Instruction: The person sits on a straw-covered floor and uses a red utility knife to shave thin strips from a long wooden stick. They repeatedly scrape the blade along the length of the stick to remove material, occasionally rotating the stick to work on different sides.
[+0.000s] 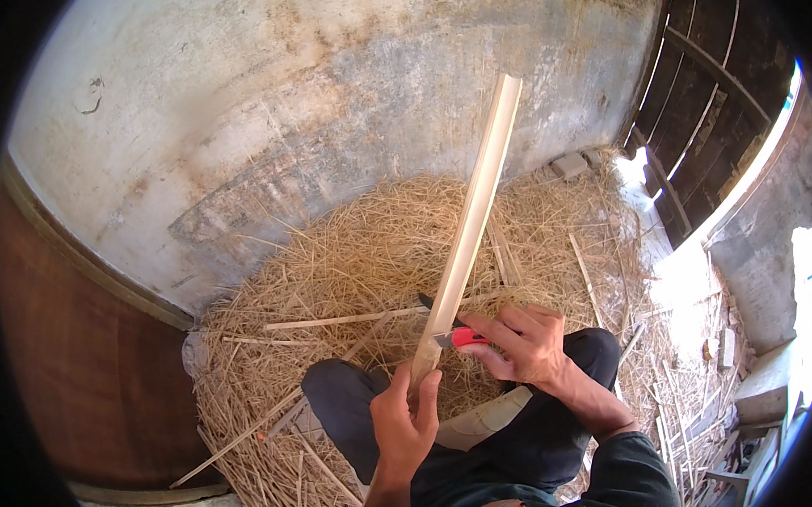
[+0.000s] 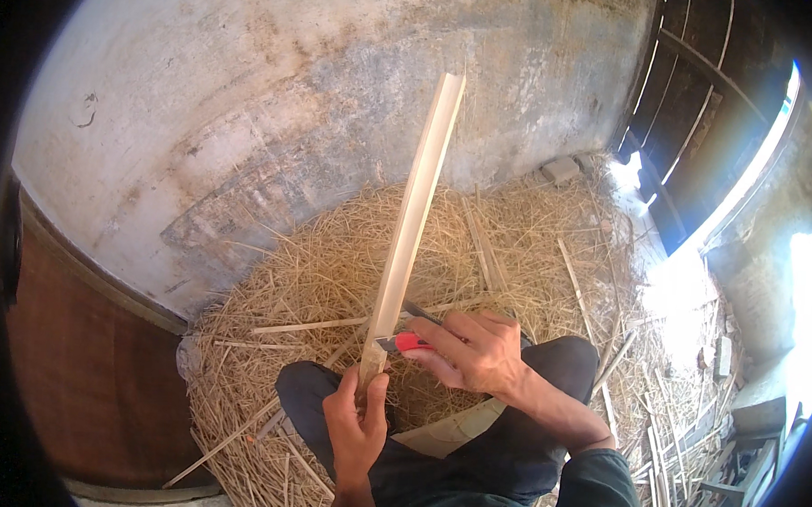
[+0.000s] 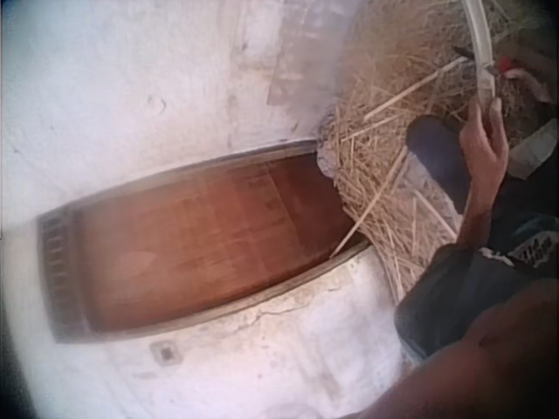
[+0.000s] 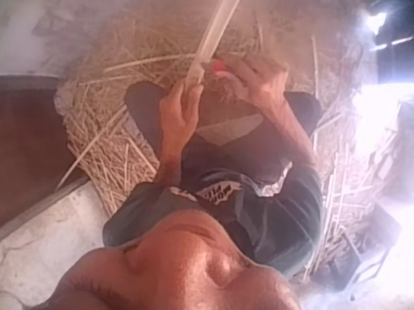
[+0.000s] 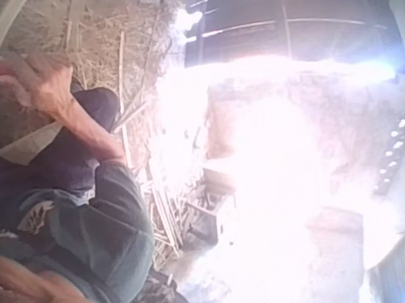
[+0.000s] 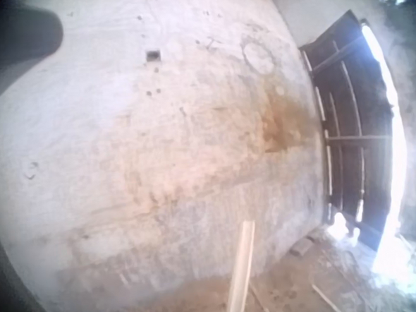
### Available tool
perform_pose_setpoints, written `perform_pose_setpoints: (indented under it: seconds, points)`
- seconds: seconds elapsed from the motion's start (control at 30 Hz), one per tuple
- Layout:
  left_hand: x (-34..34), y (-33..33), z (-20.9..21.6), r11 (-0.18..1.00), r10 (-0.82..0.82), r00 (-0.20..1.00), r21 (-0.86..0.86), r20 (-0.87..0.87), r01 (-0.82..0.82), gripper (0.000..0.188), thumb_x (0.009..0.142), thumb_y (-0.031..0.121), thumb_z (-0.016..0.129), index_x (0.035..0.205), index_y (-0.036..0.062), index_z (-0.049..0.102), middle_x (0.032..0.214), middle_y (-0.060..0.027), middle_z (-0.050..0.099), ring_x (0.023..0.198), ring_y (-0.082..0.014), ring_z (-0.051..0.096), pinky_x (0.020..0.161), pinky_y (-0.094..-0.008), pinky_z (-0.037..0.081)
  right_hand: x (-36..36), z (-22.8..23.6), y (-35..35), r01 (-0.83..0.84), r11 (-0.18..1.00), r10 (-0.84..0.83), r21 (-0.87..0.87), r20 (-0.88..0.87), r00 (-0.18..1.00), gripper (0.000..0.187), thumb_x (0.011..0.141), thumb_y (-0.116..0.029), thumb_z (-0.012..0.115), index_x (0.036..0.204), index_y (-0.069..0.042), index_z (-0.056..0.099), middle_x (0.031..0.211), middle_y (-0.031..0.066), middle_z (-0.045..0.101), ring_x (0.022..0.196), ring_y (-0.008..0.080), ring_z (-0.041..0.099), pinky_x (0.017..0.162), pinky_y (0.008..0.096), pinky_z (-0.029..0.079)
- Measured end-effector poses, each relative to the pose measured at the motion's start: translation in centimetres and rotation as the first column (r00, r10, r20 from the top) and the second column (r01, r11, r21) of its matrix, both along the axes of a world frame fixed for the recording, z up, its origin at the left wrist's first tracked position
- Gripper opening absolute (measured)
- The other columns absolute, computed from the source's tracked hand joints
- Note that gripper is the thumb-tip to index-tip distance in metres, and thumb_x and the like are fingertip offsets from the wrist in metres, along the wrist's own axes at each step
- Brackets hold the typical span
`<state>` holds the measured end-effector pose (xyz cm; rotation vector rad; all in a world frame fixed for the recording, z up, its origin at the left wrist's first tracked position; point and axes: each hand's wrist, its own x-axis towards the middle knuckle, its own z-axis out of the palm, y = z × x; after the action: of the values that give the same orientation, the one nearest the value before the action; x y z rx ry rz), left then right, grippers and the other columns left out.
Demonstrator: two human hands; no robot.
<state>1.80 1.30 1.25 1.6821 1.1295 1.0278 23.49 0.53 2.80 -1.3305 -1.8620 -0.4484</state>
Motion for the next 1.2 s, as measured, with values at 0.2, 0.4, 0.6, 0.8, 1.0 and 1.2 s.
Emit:
perform_pose_setpoints:
  seconds: [0.2,0.4,0.6,0.8,1.0,1.2]
  points:
    - [-1.0,0.9,-0.2,0.977,-0.100,0.989,-0.179,0.107,0.118,0.021,0.105,0.018,0.067,0.110,-0.0027,0.069,0.069,-0.0048,0.065,0.056,-0.0040,0.051,0.050,-0.0261,0.041,-0.2,-0.5,0.2,0.009,1.000,-0.009,-0.012,0.000,1.000,0.032,0.082,-0.038,0.085,0.106,-0.016,0.081,0.065,-0.0041,0.052,0.050,0.0126,0.053,0.046,0.0287,0.042]
    - [-0.1,0.4,-0.2,1.000,-0.009,1.000,0.004,-0.008,0.009,0.021,0.105,0.017,0.067,0.114,-0.0022,0.070,0.072,-0.0008,0.063,0.059,-0.0030,0.049,0.051,-0.0243,0.038,-0.2,-0.5,0.4,0.022,0.999,-0.022,-0.024,-0.005,1.000,0.031,0.082,-0.038,0.085,0.105,-0.017,0.081,0.064,-0.0042,0.052,0.049,0.0125,0.053,0.046,0.0290,0.042]
    - [-1.1,1.4,-0.7,0.943,-0.127,0.981,-0.291,0.143,0.165,0.025,0.106,0.020,0.067,0.117,-0.0018,0.070,0.074,-0.0030,0.067,0.063,-0.0038,0.056,0.054,-0.0241,0.042,-0.4,-0.2,0.2,0.038,0.999,-0.038,-0.020,-0.007,0.999,0.032,0.081,-0.037,0.086,0.105,-0.017,0.081,0.065,-0.0038,0.053,0.050,0.0137,0.054,0.047,0.0298,0.044]
    - [0.3,0.7,-0.6,0.997,-0.054,0.996,-0.059,0.072,0.058,0.025,0.107,0.020,0.065,0.118,-0.0020,0.071,0.071,0.0029,0.058,0.059,-0.0029,0.047,0.053,-0.0226,0.035,-0.1,-1.1,0.4,0.049,0.999,-0.049,-0.017,-0.032,0.998,0.035,0.080,-0.037,0.088,0.107,-0.017,0.081,0.065,-0.0036,0.054,0.050,0.0147,0.054,0.047,0.0304,0.045]
    - [-0.5,1.2,-0.8,0.986,-0.071,0.995,-0.148,0.065,0.080,0.025,0.106,0.021,0.066,0.114,-0.0024,0.069,0.068,-0.0007,0.062,0.059,-0.0028,0.051,0.052,-0.0248,0.039,-0.3,-1.1,0.6,0.044,0.999,-0.045,-0.016,-0.055,0.997,0.035,0.080,-0.036,0.088,0.109,-0.017,0.080,0.065,-0.0033,0.054,0.050,0.0153,0.055,0.047,0.0307,0.046]
    - [0.4,0.5,-0.4,0.996,0.026,0.999,0.084,-0.039,-0.022,0.022,0.106,0.019,0.065,0.112,-0.0021,0.069,0.065,0.0040,0.053,0.055,-0.0021,0.044,0.050,-0.0239,0.033,-0.2,-1.3,0.7,0.047,0.999,-0.047,-0.006,-0.055,0.997,0.035,0.080,-0.036,0.088,0.110,-0.018,0.081,0.063,-0.0032,0.053,0.049,0.0150,0.055,0.046,0.0303,0.045]
